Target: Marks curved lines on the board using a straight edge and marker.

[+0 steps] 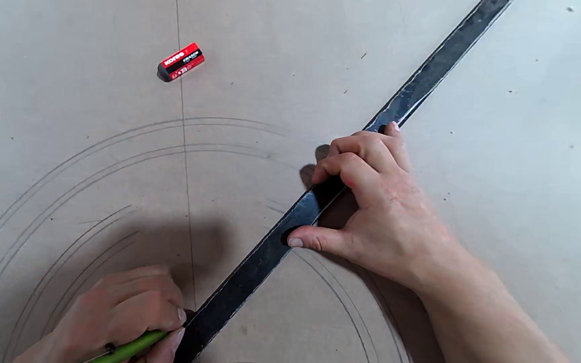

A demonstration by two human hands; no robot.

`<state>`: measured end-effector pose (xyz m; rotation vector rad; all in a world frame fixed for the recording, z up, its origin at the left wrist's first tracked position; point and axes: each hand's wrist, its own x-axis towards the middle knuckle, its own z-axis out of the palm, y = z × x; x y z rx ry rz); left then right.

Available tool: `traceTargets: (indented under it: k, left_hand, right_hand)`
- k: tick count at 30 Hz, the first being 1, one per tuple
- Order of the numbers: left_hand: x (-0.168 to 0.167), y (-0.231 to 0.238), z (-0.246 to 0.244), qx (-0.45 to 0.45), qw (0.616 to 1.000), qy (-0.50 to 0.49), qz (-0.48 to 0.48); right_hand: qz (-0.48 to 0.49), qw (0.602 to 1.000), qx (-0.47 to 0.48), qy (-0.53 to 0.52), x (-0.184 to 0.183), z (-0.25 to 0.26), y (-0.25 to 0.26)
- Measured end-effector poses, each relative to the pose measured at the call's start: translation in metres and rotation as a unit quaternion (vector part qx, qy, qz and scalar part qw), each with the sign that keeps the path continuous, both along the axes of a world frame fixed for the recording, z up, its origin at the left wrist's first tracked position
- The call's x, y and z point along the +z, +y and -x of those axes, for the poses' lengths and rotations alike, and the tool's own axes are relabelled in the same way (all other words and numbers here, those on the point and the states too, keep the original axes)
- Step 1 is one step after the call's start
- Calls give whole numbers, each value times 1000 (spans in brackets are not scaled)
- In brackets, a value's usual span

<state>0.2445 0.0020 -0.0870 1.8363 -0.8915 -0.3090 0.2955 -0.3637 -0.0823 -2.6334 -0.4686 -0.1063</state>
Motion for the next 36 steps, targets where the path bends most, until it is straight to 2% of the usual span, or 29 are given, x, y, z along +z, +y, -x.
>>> traceTargets:
  k: [15,23,36]
  left_hand:
    - [7,-2,-1,-8,999,26,-33]
    - [6,-3,-1,-4,1000,11,-19]
    - [2,-3,-2,-12,1000,4,-10]
  right_hand:
    - [12,1000,24,10,2,1,-7]
    - [-12,1000,-9,-19,-5,1,-5]
    - [-10,999,-48,-6,-6,2,6]
